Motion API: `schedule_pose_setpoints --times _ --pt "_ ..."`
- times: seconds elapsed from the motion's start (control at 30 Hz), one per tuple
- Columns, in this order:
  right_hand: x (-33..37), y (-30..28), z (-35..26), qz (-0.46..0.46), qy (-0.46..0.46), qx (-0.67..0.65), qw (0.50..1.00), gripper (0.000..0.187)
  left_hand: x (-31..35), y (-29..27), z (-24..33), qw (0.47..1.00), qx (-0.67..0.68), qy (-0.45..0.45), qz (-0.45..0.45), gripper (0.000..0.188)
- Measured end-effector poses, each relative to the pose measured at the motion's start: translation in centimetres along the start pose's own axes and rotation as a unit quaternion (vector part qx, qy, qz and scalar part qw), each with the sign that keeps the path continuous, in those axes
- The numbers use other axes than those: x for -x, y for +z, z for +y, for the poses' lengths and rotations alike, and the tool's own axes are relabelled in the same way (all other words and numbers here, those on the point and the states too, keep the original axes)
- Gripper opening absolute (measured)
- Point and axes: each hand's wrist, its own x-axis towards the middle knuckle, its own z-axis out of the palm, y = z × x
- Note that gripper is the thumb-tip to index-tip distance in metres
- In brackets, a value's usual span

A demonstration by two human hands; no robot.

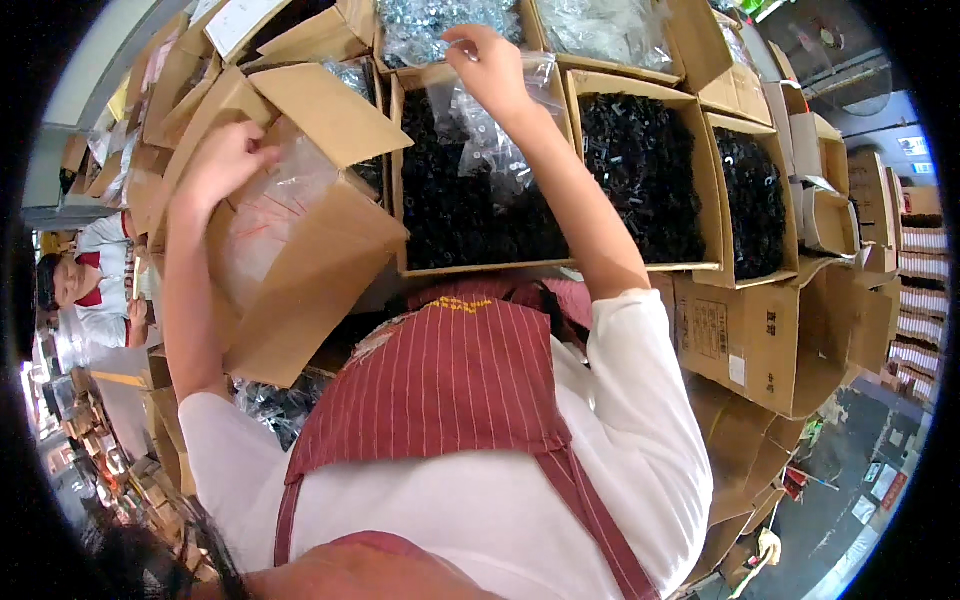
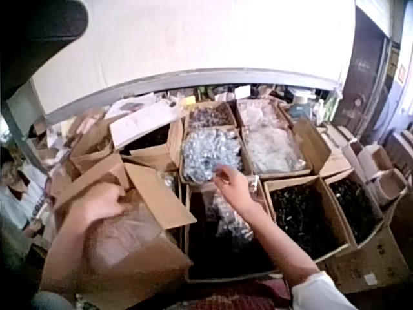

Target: Sorting small black plastic or rubber parts from boxes into small plastic bags.

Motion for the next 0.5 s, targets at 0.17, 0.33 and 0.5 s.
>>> schedule_pose_setpoints --times 0.17,0.33,0.5 --pt "2.5 -0.3 -3.8 0.012 0.062 -0.073 0.995 0.025 -2.7 10.5 -3.1 0.978 0.103 0.020 0.178 0.052" --pt "4.7 -2.2 -3.5 -0.064 0.095 -0.133 0.984 0.020 -4.1 8.6 -3.8 0.986 0.133 0.052 0.088 0.030" --pt "6.1 -4.2 -5.3 -0.057 0.153 -0.142 0.976 0.026 -1.8 4.7 -1.6 0.982 0.114 0.038 0.144 0.017"
